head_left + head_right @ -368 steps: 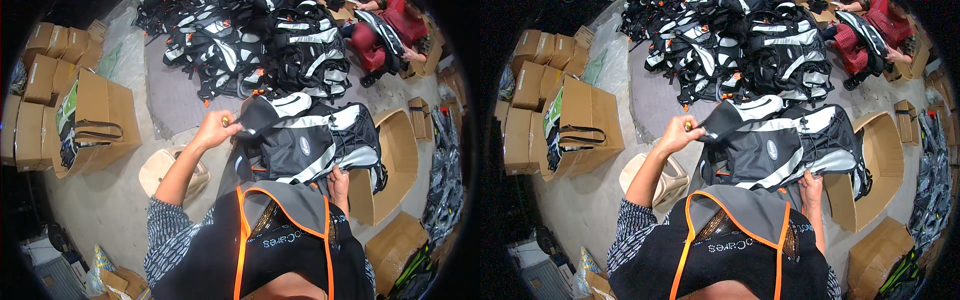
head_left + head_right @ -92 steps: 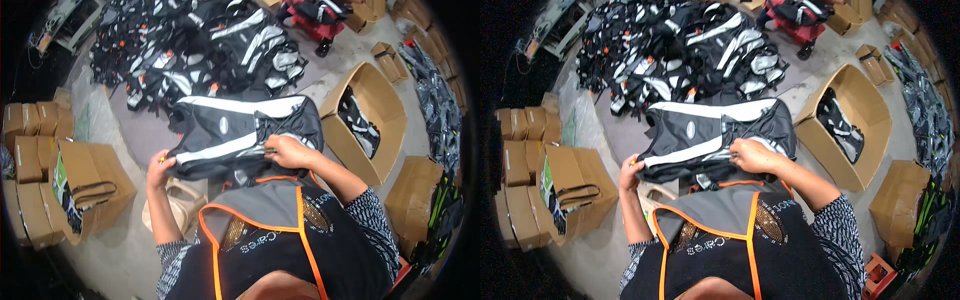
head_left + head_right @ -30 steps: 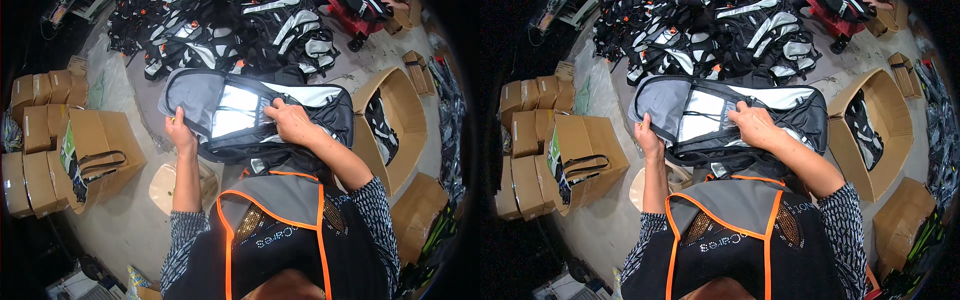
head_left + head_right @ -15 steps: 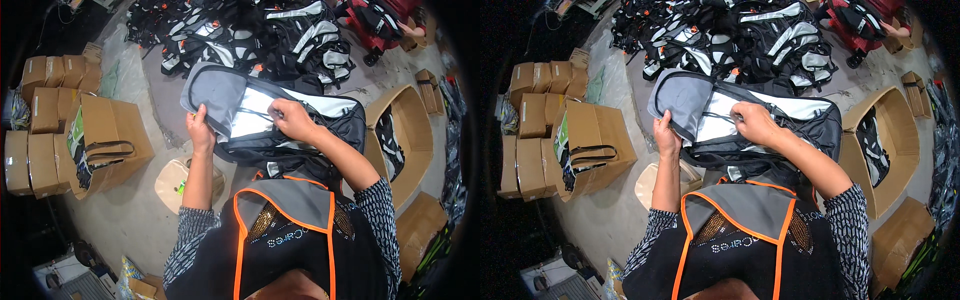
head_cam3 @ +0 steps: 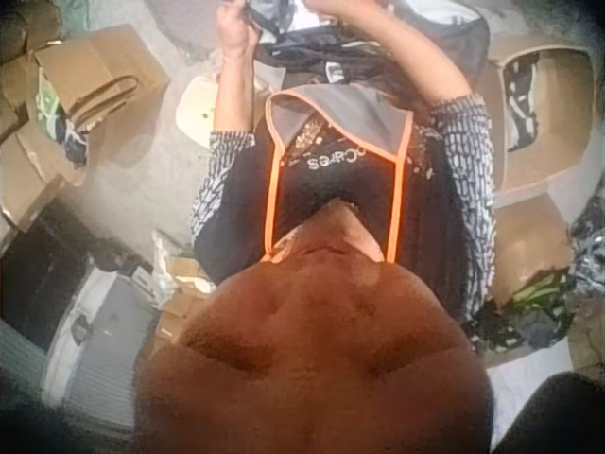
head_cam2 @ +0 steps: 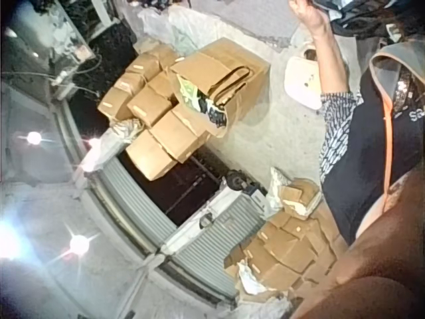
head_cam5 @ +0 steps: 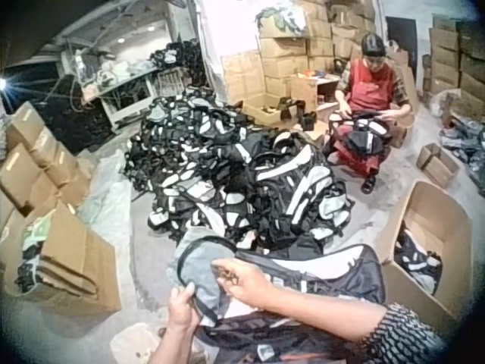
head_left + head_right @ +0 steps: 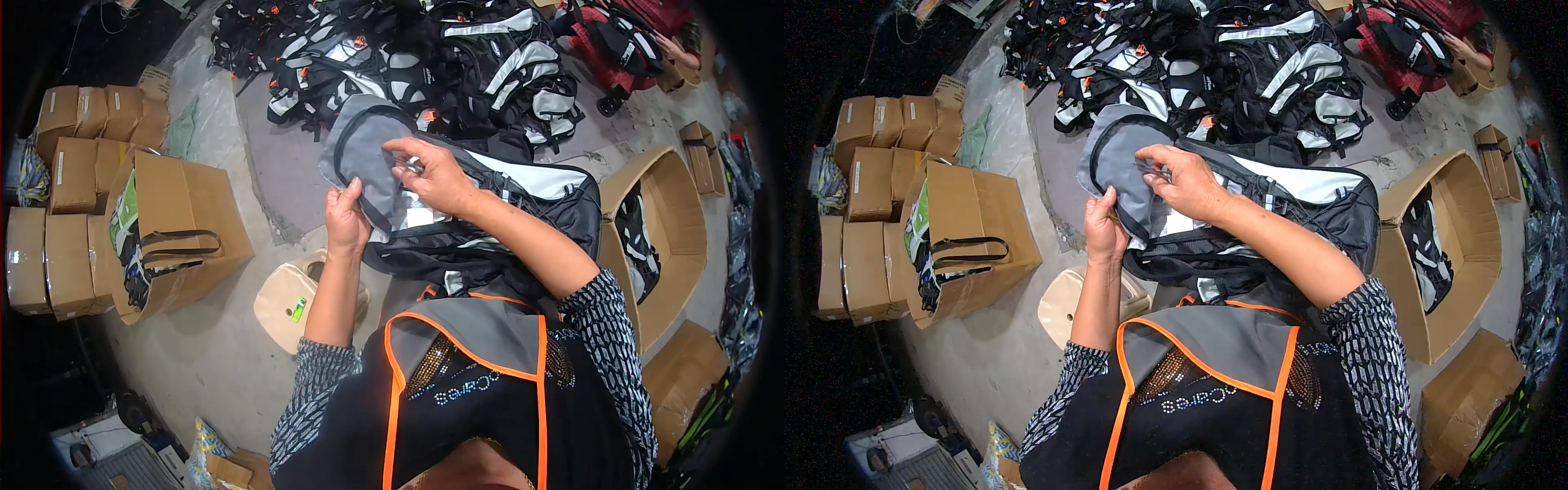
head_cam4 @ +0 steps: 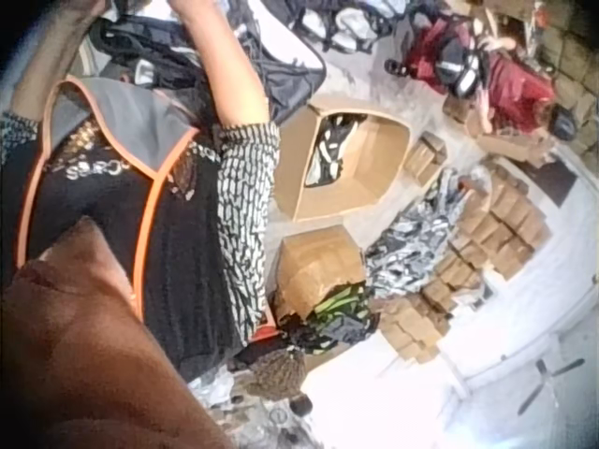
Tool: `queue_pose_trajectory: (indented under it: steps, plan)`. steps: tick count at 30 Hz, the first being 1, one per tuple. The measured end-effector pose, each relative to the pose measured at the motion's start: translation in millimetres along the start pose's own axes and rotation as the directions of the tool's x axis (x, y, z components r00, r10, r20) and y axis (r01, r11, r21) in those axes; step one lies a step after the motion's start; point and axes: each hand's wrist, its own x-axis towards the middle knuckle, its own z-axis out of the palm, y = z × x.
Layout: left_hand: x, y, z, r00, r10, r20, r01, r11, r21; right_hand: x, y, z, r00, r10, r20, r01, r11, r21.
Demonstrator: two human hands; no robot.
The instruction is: Inspecting buckles, straps, and fabric of hydration vests before folding them.
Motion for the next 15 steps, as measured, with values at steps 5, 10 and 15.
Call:
queue_pose_trajectory:
  steps: [5,10,15]
  plan:
    - [-5,-3,11,0.999,0.011,0.042,-0.014,0.998,0.066,1,5,-2,0.989,-0.130,-0.074,0.116,0.979,-0.165]
    - [-8,-11,17,0.998,0.041,0.055,-0.048,0.987,0.150,1,4,-6,0.973,-0.227,-0.038,0.198,0.910,-0.365]
    - [-9,-13,22,0.997,0.078,0.016,-0.080,0.974,0.210,10,36,-22,0.946,-0.304,-0.112,0.185,0.791,-0.583]
